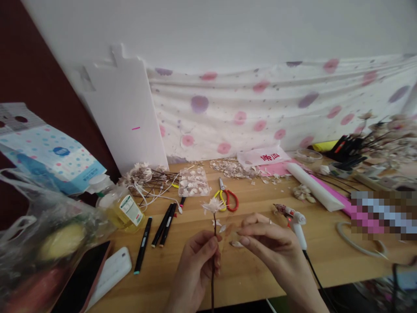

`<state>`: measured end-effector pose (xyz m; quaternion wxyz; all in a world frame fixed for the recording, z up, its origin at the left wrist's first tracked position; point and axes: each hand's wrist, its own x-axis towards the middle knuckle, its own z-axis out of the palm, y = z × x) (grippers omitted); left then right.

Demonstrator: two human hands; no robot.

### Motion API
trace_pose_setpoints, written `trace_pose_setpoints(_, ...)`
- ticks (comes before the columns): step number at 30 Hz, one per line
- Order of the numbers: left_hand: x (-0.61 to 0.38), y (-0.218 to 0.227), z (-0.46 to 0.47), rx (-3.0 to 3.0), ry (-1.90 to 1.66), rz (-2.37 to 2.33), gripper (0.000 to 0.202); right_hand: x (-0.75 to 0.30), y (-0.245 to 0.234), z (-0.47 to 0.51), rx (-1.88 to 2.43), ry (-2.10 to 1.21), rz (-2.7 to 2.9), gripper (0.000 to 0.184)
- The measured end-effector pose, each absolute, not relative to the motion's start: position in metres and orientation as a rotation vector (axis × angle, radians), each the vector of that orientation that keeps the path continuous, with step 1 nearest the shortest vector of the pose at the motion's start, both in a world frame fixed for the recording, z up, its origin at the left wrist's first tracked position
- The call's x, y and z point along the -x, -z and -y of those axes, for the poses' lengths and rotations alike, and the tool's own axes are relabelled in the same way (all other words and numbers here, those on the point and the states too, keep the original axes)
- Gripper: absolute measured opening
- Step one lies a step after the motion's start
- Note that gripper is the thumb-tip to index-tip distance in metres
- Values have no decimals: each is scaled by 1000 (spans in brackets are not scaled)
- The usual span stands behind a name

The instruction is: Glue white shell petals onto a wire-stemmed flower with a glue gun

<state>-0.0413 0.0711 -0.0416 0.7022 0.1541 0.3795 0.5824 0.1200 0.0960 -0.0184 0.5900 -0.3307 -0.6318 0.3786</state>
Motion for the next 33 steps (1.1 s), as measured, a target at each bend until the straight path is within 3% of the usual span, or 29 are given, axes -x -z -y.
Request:
trace_pose_setpoints(14,24,24,-63,-451,-1196,-820,36,-130,12,-96,896,-382,1595,17)
trace_pose_setpoints(33,22,26,-59,-582,-1181,-841,29,-125,1,-90,1040,-314,1572,5)
